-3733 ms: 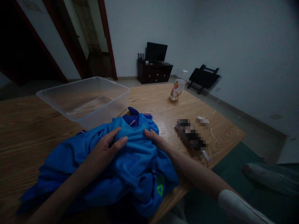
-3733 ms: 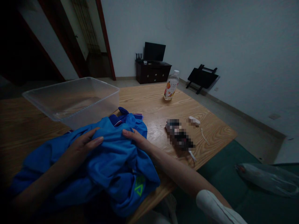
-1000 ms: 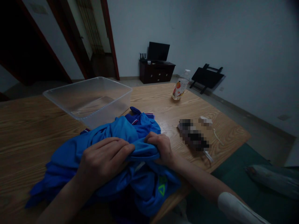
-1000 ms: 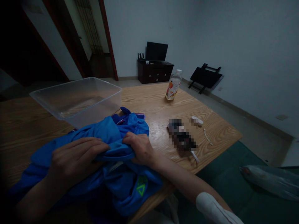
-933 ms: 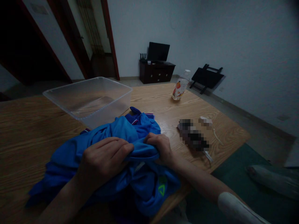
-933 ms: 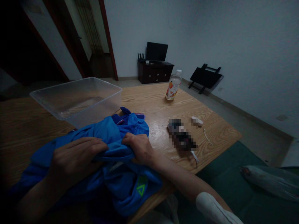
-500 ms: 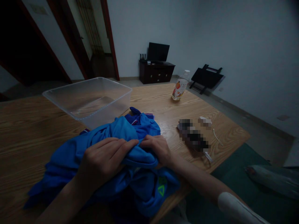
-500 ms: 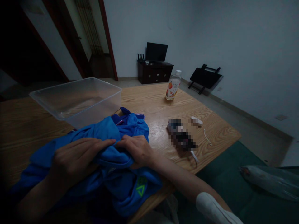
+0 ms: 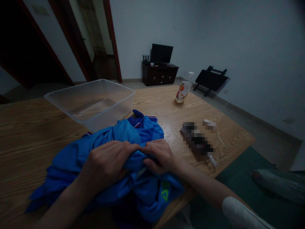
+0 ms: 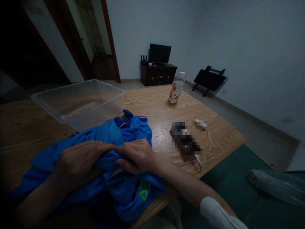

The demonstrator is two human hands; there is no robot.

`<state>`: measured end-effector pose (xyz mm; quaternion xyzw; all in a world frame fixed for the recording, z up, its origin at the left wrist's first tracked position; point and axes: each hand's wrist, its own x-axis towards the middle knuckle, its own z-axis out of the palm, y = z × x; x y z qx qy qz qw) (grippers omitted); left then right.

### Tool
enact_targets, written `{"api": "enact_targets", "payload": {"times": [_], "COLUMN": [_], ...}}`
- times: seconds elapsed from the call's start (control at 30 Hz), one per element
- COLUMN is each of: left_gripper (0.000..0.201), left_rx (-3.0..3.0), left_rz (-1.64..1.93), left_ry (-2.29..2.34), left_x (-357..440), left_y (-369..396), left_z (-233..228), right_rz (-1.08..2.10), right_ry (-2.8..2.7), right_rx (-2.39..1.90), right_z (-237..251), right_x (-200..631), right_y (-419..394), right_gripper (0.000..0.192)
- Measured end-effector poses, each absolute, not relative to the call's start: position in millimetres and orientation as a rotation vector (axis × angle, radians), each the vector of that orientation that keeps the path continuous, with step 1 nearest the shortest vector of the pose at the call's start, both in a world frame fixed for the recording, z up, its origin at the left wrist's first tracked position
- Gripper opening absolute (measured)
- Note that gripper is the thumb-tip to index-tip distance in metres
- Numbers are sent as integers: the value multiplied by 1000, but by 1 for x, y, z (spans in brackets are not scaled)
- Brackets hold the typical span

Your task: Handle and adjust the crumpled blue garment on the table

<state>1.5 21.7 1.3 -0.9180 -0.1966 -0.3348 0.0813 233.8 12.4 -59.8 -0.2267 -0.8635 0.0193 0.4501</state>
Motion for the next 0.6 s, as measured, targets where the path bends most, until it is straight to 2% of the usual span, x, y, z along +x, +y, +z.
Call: {"api": "enact_targets", "payload": {"times": [0.07, 0.23, 0.3, 0.47, 0.6], "left_gripper": [23, 31, 30, 10, 10], "left_rx": [-2809, -2871, -2858, -2776, -2760], "left_rz": [-970, -980, -1005, -1049, -1052], "left_ry": [-589, -613, -591, -639, -650], "left_x": [0, -2, -1, 2, 3], "left_y": [22, 20, 19, 20, 20], "left_z": [2, 5, 5, 3, 1], "right_rz": [15, -14, -17, 17, 49], "right_ry": [-2107, -2024, -2012, -2035, -2035], "right_rx": [-598, -612, -626, -646, -595], "right_z": [-59, -53, -53, -58, -60], "right_x": [233, 231, 231, 232, 232], "right_y": [11, 8, 8, 8, 9], "right_gripper": [18, 9, 9, 15, 21]}}
